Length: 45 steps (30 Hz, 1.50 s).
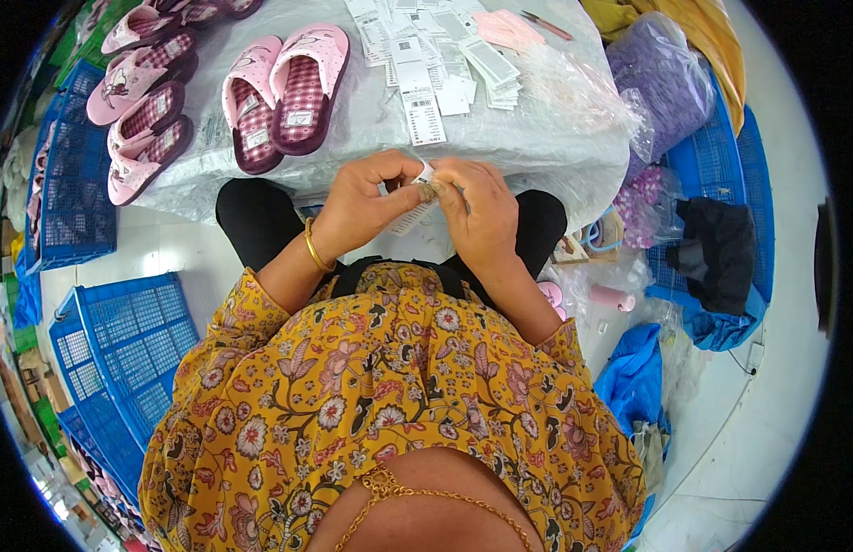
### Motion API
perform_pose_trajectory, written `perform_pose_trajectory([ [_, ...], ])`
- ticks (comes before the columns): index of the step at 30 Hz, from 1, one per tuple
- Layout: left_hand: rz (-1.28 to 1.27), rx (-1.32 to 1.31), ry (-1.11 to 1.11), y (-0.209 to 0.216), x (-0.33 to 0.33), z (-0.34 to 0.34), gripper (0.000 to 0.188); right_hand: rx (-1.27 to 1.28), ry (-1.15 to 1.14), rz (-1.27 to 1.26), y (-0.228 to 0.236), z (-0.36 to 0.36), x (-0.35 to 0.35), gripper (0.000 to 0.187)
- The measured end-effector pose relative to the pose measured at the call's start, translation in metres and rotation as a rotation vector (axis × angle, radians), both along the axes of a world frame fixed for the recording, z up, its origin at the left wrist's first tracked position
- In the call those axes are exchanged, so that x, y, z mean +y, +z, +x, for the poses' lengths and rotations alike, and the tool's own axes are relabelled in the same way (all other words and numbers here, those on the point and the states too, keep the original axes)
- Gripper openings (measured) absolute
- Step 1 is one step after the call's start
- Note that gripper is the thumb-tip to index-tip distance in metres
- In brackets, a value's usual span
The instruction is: The person sits on the floor and repeatedly picks up small white paper labels, separates them, and attaches them to pink slippers with cartoon designs. The person then places the labeled slippers into a green plastic crate.
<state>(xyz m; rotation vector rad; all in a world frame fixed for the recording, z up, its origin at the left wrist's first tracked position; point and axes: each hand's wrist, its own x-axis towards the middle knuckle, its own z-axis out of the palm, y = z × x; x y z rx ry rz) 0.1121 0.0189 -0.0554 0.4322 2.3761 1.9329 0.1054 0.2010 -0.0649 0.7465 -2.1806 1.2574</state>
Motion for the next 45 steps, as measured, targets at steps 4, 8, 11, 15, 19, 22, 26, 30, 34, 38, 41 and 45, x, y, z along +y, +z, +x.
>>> perform_pose_trajectory([
  [4,0.075,-0.016,0.06,-0.004,0.004,0.002,0.022,-0.213,-0.026,-0.07,0.003,0.008,0.004,0.011],
  [8,-0.062,0.048,0.074,-0.004,-0.002,-0.009,0.026,-0.355,-0.051,-0.234,0.001,0.005,0.005,0.008],
  [11,0.208,-0.384,-0.03,-0.003,-0.007,-0.017,0.022,-0.48,-0.033,-0.337,-0.003,0.002,0.004,0.008],
  [15,0.381,-0.591,-0.118,-0.01,-0.007,-0.026,0.032,-0.531,-0.038,-0.378,-0.006,-0.001,0.004,0.01],
  [19,0.45,-0.651,-0.106,-0.006,0.0,-0.028,0.023,-0.557,-0.049,-0.376,-0.008,-0.001,0.005,0.011],
  [22,0.291,-0.576,-0.126,-0.007,0.001,-0.03,0.017,-0.561,-0.05,-0.375,-0.011,-0.003,0.006,0.011],
  [26,0.17,-0.462,0.004,-0.013,0.006,-0.03,0.014,-0.59,-0.051,-0.394,-0.014,-0.008,0.008,0.011],
  [30,0.22,-0.395,0.089,-0.02,0.008,-0.027,0.012,-0.623,-0.057,-0.459,-0.016,-0.008,0.016,0.014],
  [34,0.187,-0.277,0.148,-0.026,0.013,-0.024,0.012,-0.827,0.02,-0.492,-0.006,0.0,0.013,0.025],
  [38,0.166,-0.231,0.164,-0.021,0.017,-0.02,0.013,-0.842,-0.037,-0.478,-0.011,-0.003,0.008,0.032],
  [41,0.119,-0.153,0.168,-0.023,0.018,-0.016,0.012,-0.869,-0.065,-0.435,-0.006,-0.002,0.008,0.029],
  [45,-0.173,0.206,0.196,-0.017,0.018,-0.014,0.01,-0.887,-0.049,-0.4,-0.006,-0.003,0.01,0.027],
])
